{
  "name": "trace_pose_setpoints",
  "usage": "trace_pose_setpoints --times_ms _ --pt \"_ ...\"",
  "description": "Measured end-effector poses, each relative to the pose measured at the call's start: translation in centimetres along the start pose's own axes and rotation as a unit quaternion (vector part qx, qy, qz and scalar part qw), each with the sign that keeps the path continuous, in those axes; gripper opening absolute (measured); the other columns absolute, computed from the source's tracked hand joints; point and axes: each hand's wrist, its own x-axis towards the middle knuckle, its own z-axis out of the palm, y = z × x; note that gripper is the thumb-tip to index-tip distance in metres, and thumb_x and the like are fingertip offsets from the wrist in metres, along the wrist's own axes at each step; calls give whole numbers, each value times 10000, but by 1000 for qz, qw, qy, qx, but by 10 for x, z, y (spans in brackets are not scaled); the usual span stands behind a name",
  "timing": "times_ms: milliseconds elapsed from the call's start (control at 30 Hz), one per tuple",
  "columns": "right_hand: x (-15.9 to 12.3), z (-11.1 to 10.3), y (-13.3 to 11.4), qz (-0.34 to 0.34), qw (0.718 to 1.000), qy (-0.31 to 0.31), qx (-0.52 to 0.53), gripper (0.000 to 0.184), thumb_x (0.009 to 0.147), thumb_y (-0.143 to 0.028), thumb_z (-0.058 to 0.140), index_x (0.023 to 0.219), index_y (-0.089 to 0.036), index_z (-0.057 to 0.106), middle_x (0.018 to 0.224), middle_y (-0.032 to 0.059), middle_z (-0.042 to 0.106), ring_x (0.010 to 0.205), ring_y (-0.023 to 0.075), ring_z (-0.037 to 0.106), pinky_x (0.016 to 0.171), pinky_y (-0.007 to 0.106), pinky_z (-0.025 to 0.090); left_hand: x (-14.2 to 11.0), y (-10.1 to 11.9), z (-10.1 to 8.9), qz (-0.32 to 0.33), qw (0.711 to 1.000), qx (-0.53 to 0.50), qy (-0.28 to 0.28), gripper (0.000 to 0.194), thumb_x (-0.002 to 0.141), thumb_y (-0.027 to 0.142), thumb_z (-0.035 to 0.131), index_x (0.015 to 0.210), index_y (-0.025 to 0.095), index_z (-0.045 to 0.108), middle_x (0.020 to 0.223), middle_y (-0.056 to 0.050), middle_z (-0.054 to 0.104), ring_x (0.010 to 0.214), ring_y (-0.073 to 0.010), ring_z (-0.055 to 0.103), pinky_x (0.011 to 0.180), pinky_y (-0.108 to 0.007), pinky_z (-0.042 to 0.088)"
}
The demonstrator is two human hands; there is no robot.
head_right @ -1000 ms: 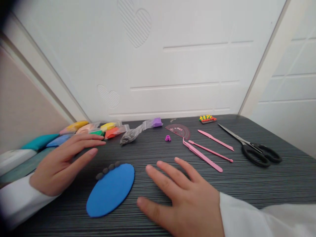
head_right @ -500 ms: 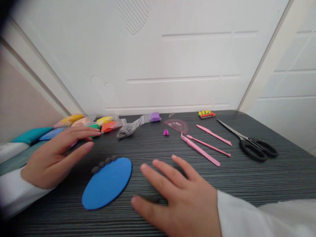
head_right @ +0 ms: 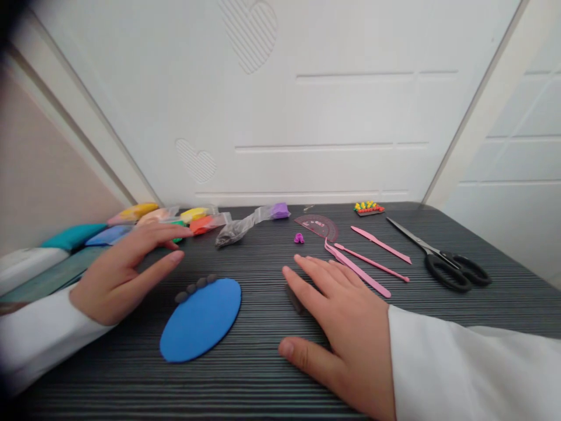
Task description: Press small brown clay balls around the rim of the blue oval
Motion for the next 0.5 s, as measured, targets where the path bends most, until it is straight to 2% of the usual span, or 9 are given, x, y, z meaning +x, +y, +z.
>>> trace_pose_setpoints --times_ms 133,267,400,500 --pt "7 -1 2 49 997 -5 64 479 741 -469 485 1151 -225 442 1197 26 467 1097 176 409 943 348 349 0 2 0 -13 1000 -3 -8 303 796 263 433 1085 175 454 1118 -62 483 1008 -169 437 844 -292 368" --pt "14 2 3 40 994 22 103 254 768 -271 487 1017 -223 494 1022 18 527 962 143 472 862 314 393 0 3 2 -21 1000 -4 -7 309 793 284 425 1081 178 462 1131 -69 487 1037 -186 428 885 -336 357" --pt "16 4 6 39 988 33 143 280 760 -137 451 1029 -212 471 918 12 536 828 110 507 756 276 433 1 1 5 -3 1000 -4 30 300 780 282 432 1054 172 487 1108 -72 508 1015 -189 443 888 -358 355" --pt "13 3 4 -5 982 32 187 338 743 -104 466 1060 -220 459 914 5 534 804 94 512 745 254 437 2 0 5 10 999 -6 33 294 780 276 428 1044 166 493 1087 -72 522 1005 -183 448 881 -353 363"
